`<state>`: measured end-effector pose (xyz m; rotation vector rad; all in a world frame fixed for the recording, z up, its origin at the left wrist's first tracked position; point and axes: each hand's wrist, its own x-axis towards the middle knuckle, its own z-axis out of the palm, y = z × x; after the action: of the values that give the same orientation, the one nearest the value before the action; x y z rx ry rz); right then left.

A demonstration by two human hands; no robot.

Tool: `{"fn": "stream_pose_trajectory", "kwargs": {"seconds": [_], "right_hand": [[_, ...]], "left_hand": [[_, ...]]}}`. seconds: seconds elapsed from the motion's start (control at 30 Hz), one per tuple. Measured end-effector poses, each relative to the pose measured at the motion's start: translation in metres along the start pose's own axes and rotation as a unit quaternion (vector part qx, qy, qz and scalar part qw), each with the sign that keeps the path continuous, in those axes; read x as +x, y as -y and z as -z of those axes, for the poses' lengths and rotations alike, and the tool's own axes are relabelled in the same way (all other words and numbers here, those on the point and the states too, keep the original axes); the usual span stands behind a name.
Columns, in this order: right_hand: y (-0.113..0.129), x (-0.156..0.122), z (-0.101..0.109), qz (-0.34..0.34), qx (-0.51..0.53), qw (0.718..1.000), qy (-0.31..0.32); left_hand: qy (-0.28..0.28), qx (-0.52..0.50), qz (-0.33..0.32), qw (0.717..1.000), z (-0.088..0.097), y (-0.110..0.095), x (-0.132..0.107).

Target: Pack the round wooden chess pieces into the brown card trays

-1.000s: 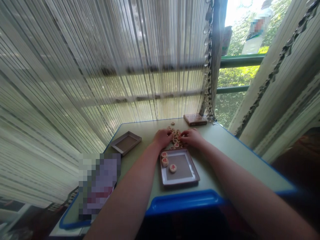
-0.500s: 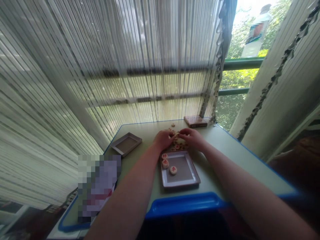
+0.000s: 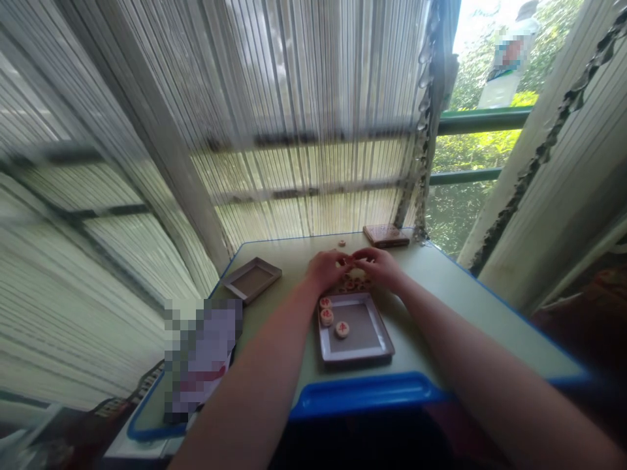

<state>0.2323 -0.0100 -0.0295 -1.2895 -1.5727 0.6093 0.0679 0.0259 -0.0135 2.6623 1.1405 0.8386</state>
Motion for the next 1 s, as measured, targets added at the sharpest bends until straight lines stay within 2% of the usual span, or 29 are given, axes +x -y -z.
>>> {"fn": "stream_pose_trajectory", "kwargs": {"seconds": [0.1, 0.23, 0.4, 0.6, 0.67, 0.87, 1.0], "right_hand": [[0.001, -0.001, 0.000, 0.034, -0.030, 0.999, 0.001], [-0.001, 0.000, 0.001, 0.040, -0.072, 0.997, -0.009], [-0.002, 0.000, 0.002, 0.050, -0.040, 0.998, -0.006], [0.011, -0.007, 0.008, 0.047, -0.047, 0.998, 0.005], [0.016, -0.010, 0.011, 0.063, -0.043, 0.997, 0.010], [0.041, -0.026, 0.018, 0.123, -0.045, 0.990, 0.046], [0.063, -0.059, 0.015, 0.137, -0.051, 0.987, 0.067]], "left_hand": [[0.004, -0.010, 0.021, 1.000, 0.002, 0.000, 0.001], [0.017, -0.054, 0.021, 0.998, 0.003, 0.000, 0.002], [0.024, -0.082, 0.010, 0.996, 0.005, -0.002, 0.002], [0.055, -0.040, 0.004, 0.998, 0.019, -0.014, 0.001], [0.045, -0.038, 0.004, 0.998, 0.026, -0.022, -0.003], [-0.010, -0.089, 0.024, 0.996, 0.048, -0.047, -0.038], [-0.071, -0.103, 0.057, 0.991, 0.055, -0.055, -0.077]]}}
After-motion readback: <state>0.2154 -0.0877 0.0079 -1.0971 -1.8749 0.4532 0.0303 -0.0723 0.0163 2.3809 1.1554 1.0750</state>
